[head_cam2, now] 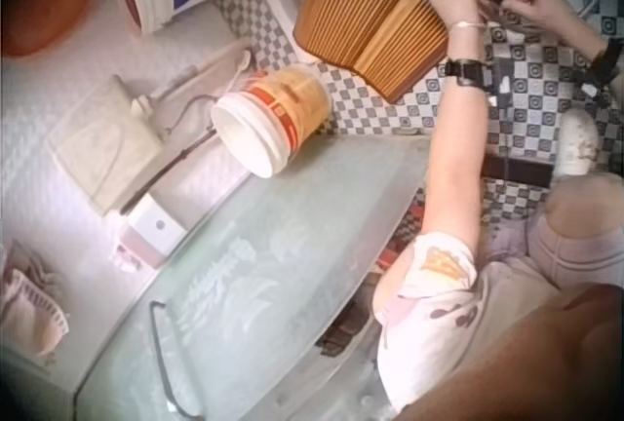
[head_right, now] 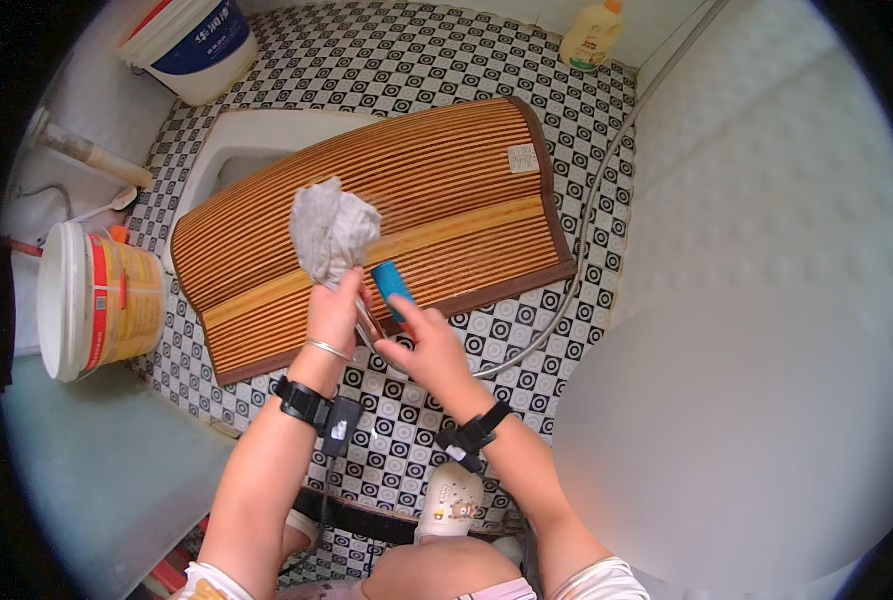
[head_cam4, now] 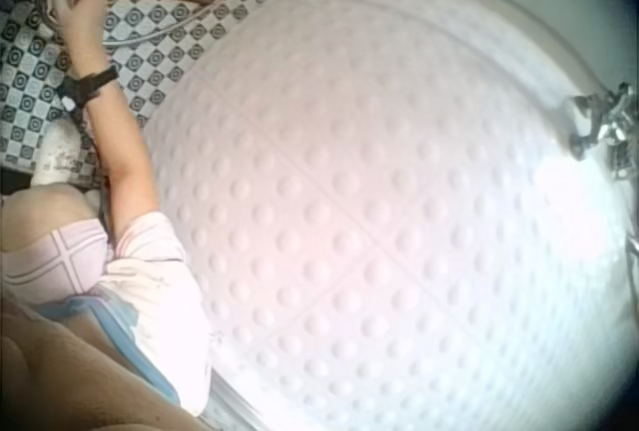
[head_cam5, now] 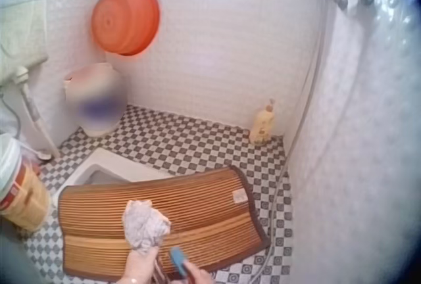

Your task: The person scrubs a bamboo mat using a blue brush and rinses it with water from a handheld nozzle.

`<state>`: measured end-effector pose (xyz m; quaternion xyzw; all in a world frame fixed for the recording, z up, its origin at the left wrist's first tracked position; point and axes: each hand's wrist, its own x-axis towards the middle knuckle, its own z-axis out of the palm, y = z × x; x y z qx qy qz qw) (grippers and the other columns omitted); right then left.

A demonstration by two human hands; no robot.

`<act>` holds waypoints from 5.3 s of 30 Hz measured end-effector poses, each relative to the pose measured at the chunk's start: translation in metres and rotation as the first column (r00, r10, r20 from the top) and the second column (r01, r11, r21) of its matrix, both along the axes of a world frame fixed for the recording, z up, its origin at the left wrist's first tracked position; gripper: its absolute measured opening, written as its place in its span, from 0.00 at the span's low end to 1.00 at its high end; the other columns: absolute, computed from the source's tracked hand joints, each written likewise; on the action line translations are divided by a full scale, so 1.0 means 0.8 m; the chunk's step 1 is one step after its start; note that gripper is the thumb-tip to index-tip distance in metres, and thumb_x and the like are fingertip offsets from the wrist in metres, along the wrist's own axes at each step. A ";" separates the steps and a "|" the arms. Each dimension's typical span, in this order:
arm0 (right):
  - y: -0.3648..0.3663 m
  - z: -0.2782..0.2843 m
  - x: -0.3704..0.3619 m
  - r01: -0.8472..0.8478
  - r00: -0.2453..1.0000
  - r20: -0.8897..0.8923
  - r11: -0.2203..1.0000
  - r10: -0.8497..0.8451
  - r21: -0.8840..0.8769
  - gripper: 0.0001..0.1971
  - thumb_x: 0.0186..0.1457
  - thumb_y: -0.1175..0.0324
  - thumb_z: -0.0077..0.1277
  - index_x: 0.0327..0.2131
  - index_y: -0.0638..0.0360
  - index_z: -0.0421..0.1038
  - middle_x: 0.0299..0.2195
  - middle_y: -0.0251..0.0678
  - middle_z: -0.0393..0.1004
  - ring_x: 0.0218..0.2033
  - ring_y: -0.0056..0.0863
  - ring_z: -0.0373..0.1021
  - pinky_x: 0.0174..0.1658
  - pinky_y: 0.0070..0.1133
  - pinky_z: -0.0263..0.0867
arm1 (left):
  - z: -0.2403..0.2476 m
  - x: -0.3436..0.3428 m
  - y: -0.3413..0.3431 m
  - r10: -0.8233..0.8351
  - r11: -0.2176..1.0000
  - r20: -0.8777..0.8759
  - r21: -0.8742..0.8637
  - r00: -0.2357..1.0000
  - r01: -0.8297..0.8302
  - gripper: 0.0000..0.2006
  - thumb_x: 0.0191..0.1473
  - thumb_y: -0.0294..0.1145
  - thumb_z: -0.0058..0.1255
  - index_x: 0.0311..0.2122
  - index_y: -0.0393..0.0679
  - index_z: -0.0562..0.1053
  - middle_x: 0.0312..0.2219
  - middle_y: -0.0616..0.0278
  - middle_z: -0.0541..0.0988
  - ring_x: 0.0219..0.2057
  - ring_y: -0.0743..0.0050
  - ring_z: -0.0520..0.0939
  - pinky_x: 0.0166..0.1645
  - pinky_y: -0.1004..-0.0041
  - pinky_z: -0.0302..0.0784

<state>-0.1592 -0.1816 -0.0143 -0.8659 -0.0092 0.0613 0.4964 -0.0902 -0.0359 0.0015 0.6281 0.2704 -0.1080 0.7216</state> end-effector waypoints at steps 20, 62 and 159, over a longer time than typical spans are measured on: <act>0.024 -0.061 0.216 -0.070 0.981 0.152 0.955 0.118 -0.287 0.22 0.59 0.68 0.47 0.58 0.49 0.64 0.30 0.49 0.72 0.33 0.49 0.72 0.36 0.39 0.68 | 0.057 0.105 0.045 -0.237 0.955 0.086 0.204 0.968 0.216 0.11 0.56 0.39 0.54 0.28 0.42 0.73 0.15 0.68 0.71 0.15 0.80 0.69 0.20 0.76 0.61; -0.131 -0.055 0.190 0.065 0.998 0.005 0.924 -0.068 -0.378 0.24 0.64 0.60 0.43 0.63 0.43 0.57 0.32 0.52 0.77 0.32 0.50 0.74 0.33 0.41 0.68 | 0.008 0.115 -0.033 -0.318 0.935 -0.019 0.157 0.948 0.317 0.14 0.55 0.42 0.53 0.22 0.46 0.71 0.14 0.67 0.71 0.12 0.78 0.67 0.17 0.76 0.56; 0.326 -0.068 0.108 -0.592 0.758 -0.100 0.616 0.645 -0.519 0.20 0.61 0.70 0.42 0.57 0.47 0.62 0.30 0.47 0.76 0.32 0.47 0.75 0.33 0.39 0.71 | -0.036 -0.154 0.297 0.863 0.500 0.008 -0.161 0.505 -0.851 0.06 0.54 0.29 0.56 0.29 0.44 0.70 0.22 0.68 0.72 0.23 0.77 0.73 0.27 0.78 0.67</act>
